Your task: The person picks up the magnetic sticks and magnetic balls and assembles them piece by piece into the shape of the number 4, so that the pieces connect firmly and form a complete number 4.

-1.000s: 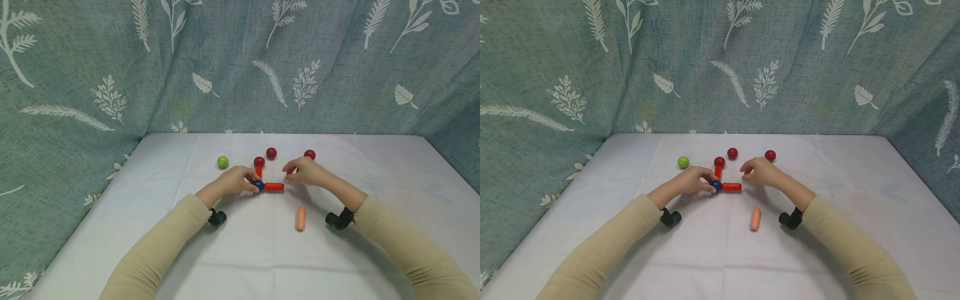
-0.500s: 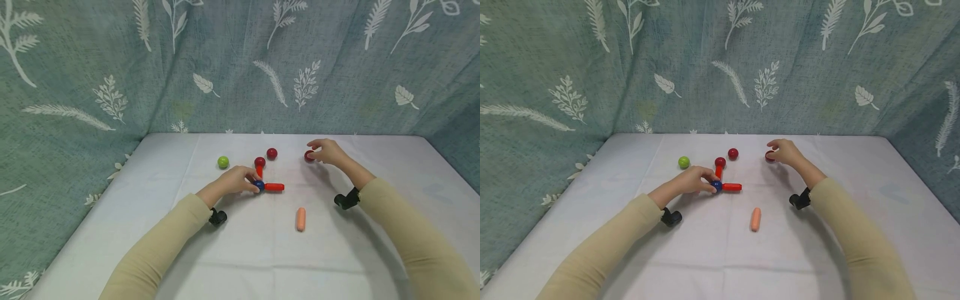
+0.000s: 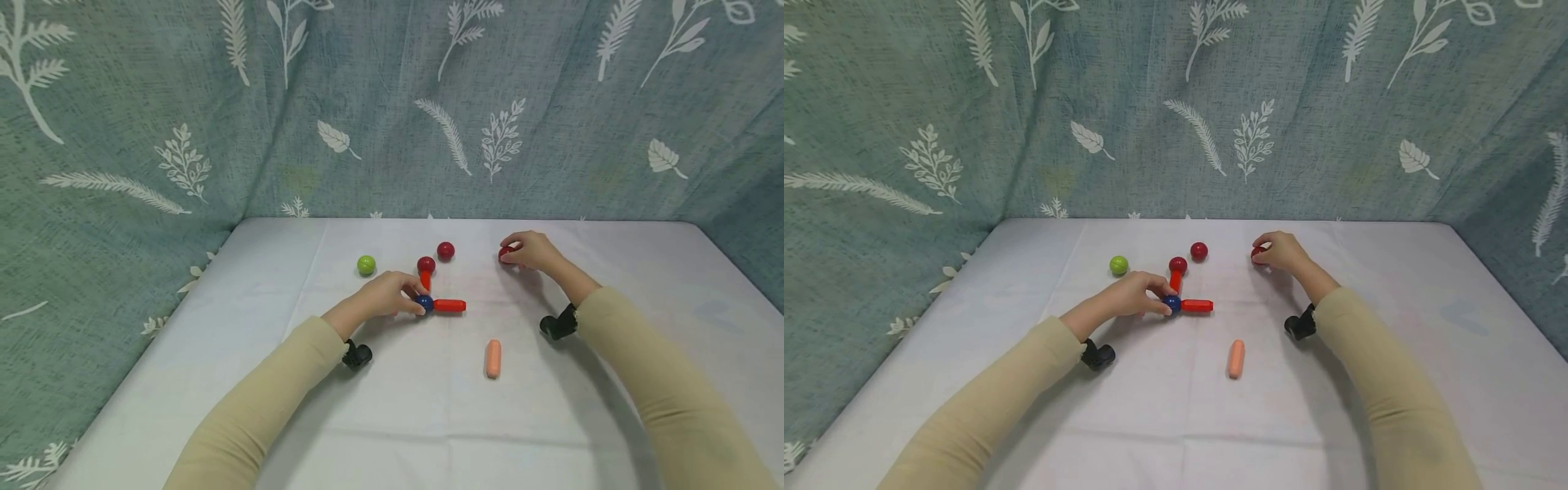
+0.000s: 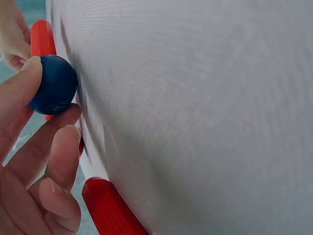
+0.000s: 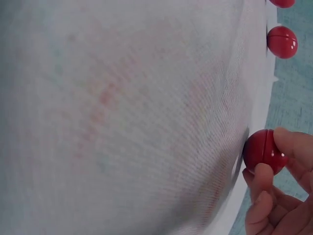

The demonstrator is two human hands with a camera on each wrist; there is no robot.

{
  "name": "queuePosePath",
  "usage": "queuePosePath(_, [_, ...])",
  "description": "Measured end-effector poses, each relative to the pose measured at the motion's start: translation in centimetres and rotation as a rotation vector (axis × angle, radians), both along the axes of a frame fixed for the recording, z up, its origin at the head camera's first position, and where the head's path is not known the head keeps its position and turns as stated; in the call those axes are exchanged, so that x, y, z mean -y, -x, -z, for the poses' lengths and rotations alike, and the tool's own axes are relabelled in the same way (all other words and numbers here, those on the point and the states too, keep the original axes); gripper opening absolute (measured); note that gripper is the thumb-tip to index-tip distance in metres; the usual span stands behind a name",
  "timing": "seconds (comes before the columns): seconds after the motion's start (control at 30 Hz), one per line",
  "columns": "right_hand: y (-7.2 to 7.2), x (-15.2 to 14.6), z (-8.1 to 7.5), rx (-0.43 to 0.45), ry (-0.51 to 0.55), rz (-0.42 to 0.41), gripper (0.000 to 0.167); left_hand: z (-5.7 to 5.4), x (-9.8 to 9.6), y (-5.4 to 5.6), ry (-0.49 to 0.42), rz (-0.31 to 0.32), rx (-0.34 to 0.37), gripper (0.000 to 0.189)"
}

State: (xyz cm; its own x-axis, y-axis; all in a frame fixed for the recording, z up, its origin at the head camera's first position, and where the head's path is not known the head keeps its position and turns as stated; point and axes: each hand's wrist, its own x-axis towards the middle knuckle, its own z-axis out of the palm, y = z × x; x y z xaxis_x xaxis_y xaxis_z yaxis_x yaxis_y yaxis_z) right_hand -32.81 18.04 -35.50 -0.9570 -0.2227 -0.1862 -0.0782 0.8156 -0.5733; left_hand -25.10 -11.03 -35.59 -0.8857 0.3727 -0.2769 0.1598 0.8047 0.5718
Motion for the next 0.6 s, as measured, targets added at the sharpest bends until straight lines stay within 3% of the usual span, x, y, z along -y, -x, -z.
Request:
queuePosePath(0.23, [-1.1,0.2,0.1,-0.053,0.002,-0.025,0.041,0.1,-0.1,0.1,-0.003,0.004,-0.006,0.028])
queuePosePath(0.6, [-5.5,1.8,-0.2,-0.054,0.054,-0.226,0.037,0.0,0.0,0.0,0.008,0.005,0.003,0.029])
